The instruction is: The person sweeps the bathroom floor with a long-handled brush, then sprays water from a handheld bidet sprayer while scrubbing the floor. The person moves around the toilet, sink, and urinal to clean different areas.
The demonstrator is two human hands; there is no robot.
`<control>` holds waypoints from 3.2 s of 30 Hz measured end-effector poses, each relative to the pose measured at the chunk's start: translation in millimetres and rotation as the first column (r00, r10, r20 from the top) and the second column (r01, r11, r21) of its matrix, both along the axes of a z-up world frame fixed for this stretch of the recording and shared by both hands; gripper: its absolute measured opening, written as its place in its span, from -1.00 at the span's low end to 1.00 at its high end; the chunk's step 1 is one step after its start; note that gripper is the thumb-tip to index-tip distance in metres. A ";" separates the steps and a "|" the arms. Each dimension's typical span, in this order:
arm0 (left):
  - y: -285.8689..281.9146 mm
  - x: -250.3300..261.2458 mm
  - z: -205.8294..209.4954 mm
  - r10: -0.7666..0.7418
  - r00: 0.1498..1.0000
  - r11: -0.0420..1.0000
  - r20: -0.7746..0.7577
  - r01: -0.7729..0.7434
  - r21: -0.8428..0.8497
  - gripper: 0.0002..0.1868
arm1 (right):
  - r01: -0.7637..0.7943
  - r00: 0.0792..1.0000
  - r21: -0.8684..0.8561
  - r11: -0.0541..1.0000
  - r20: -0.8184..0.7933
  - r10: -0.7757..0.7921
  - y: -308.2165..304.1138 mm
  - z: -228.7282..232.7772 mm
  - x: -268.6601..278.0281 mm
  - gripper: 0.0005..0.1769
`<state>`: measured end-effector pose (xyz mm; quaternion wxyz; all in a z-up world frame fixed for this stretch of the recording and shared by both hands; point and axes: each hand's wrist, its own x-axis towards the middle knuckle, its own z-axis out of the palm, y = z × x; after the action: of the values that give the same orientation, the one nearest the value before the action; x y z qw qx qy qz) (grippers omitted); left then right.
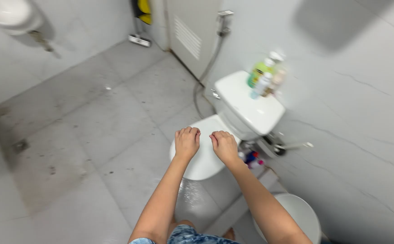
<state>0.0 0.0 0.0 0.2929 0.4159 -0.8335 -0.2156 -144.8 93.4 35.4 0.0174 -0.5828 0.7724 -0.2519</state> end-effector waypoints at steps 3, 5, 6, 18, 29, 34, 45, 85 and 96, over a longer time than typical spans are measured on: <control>-45.1 63.9 10.1 0.047 0.999 0.999 0.022 -0.047 -0.009 -0.93 | -0.058 0.998 -0.111 0.992 0.005 0.059 -55.1 2.3 54.7 -0.87; -72.7 104.0 14.5 0.079 0.996 0.996 0.028 -0.078 -0.041 -0.93 | -0.075 0.996 -0.141 0.987 0.038 0.081 -88.4 5.6 89.3 -0.87; -85.3 123.9 16.6 0.097 0.995 0.994 0.029 -0.095 -0.057 -0.93 | -0.085 0.994 -0.155 0.984 0.053 0.094 -104.0 8.1 106.9 -0.87; -186.5 245.0 10.6 0.271 0.962 0.961 0.048 -0.266 -0.077 -0.88 | -0.208 0.974 -0.156 0.966 0.054 0.218 -245.2 10.3 207.4 -0.88; -338.9 230.9 7.5 0.342 0.939 0.928 -0.041 -0.344 -0.145 -0.89 | -0.364 0.926 -0.223 0.905 0.016 0.376 -416.8 0.1 203.2 -0.87; -421.3 216.2 14.5 0.347 0.936 0.920 -0.059 -0.352 -0.173 -0.91 | -0.399 0.914 -0.267 0.877 -0.033 0.405 -493.3 4.8 188.5 -0.89; -584.9 203.0 5.2 0.338 0.941 0.933 0.025 -0.331 -0.145 -0.93 | -0.322 0.946 -0.197 0.926 -0.017 0.325 -646.9 -5.8 170.4 -0.93; -1206.6 -40.3 -8.2 0.142 0.987 0.986 -0.069 -0.147 -0.082 -0.77 | -0.136 0.982 -0.160 0.978 0.109 0.154 -1260.6 -0.7 -28.4 -0.81; -1363.9 -104.5 -17.4 -0.158 0.986 0.988 0.051 0.158 0.005 -0.44 | 0.118 0.969 -0.227 0.967 0.239 -0.062 -1412.8 -4.0 -76.7 -0.60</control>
<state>-104.5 -1363.9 -17.4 0.2534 0.3541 -0.8709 -0.2278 -221.4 -1319.4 31.3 0.0246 -0.5117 0.7549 -0.4095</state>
